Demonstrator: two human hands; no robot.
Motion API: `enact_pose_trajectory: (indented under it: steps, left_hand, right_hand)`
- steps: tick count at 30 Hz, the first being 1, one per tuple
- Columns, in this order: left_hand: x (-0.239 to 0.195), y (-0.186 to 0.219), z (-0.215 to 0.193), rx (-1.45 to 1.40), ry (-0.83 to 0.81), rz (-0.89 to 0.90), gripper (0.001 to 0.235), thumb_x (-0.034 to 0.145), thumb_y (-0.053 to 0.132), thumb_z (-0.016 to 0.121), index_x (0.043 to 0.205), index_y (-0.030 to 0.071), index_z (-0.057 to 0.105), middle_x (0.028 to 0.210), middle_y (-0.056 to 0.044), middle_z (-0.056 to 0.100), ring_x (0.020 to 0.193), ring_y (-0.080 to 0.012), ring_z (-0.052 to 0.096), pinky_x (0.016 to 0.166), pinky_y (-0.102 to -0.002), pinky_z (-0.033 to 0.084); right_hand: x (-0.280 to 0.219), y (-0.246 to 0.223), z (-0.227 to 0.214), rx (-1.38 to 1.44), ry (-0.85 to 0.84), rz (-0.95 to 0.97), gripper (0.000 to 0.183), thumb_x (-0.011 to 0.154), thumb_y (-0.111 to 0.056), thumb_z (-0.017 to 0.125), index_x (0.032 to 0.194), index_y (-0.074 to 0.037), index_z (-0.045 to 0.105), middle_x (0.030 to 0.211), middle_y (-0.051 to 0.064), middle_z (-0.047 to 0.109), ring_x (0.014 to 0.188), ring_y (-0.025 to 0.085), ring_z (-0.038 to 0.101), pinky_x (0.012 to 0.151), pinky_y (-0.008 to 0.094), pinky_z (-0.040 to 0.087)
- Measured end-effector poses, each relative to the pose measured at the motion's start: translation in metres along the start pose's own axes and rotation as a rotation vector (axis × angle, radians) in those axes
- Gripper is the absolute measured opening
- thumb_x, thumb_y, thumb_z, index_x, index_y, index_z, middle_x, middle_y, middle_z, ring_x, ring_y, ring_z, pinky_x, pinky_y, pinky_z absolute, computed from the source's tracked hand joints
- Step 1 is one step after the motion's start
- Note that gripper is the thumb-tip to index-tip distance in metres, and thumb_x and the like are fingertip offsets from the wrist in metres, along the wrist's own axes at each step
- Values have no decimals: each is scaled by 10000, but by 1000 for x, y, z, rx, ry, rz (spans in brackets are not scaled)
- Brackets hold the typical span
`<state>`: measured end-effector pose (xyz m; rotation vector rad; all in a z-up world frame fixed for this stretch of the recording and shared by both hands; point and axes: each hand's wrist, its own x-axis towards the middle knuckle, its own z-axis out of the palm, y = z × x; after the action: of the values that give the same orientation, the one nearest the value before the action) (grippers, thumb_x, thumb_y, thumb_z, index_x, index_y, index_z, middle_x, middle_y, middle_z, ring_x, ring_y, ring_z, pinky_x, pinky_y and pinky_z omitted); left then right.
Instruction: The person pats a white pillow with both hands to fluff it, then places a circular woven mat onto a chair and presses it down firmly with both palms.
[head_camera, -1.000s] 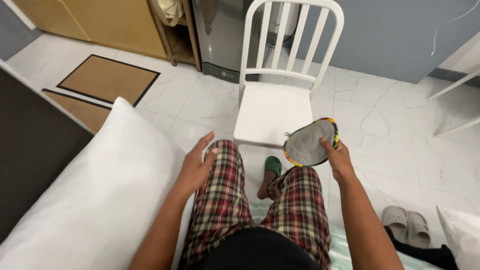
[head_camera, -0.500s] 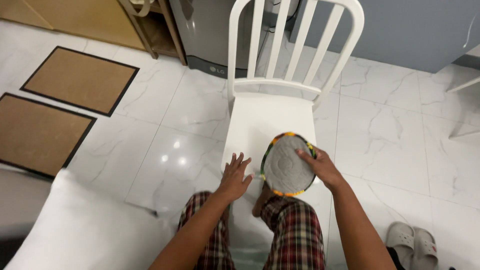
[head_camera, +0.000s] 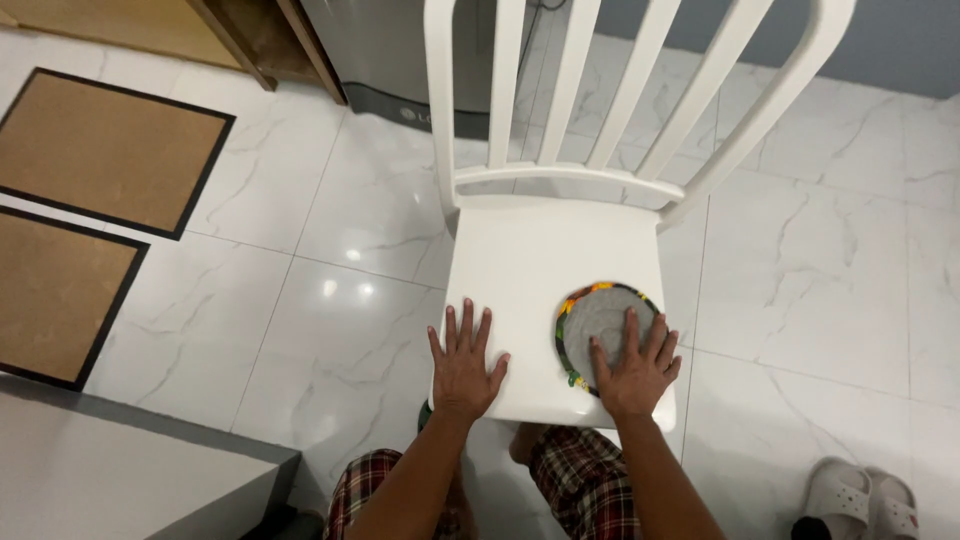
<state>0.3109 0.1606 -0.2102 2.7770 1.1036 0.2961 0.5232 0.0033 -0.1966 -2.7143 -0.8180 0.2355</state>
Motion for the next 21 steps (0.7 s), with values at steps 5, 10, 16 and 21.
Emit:
enact_pose_trajectory:
  steps: [5,10,16,21]
  left_hand:
    - [0,0,0,-80,63,-35,730,1002,535,505,1611,161,361,1713,-135,239,1570,-375,198,1193,-672,191]
    - [1,0,7,-137,164,-427,805,977,428,555,1638,66,270,1687,-166,287,1477,-412,391,1117,-601,417]
    - [3,2,5,-120,99,-446,743,1002,432,531,1620,85,308,1502,-165,505,1154,-328,668,864,-470,604]
    - [5,1,3,-130,108,-435,741,1008,439,513,1623,82,306,1482,-168,513,1132,-324,671,844,-456,596]
  right_hand:
    - [19,1,-3,21,14,33,821,975,-685,494,1653,-270,291,1681,155,195,1496,474,241,1105,690,334]
    - [27,10,9,27,149,53,855,961,-660,572,1647,-204,343,1632,193,310,1355,482,424,962,659,464]
    - [25,4,3,29,128,95,846,966,-686,542,1637,-204,357,1626,178,329,1361,455,437,982,622,460]
    - [29,9,8,-1,145,93,866,959,-706,541,1636,-194,364,1602,185,368,1342,455,464,965,618,477]
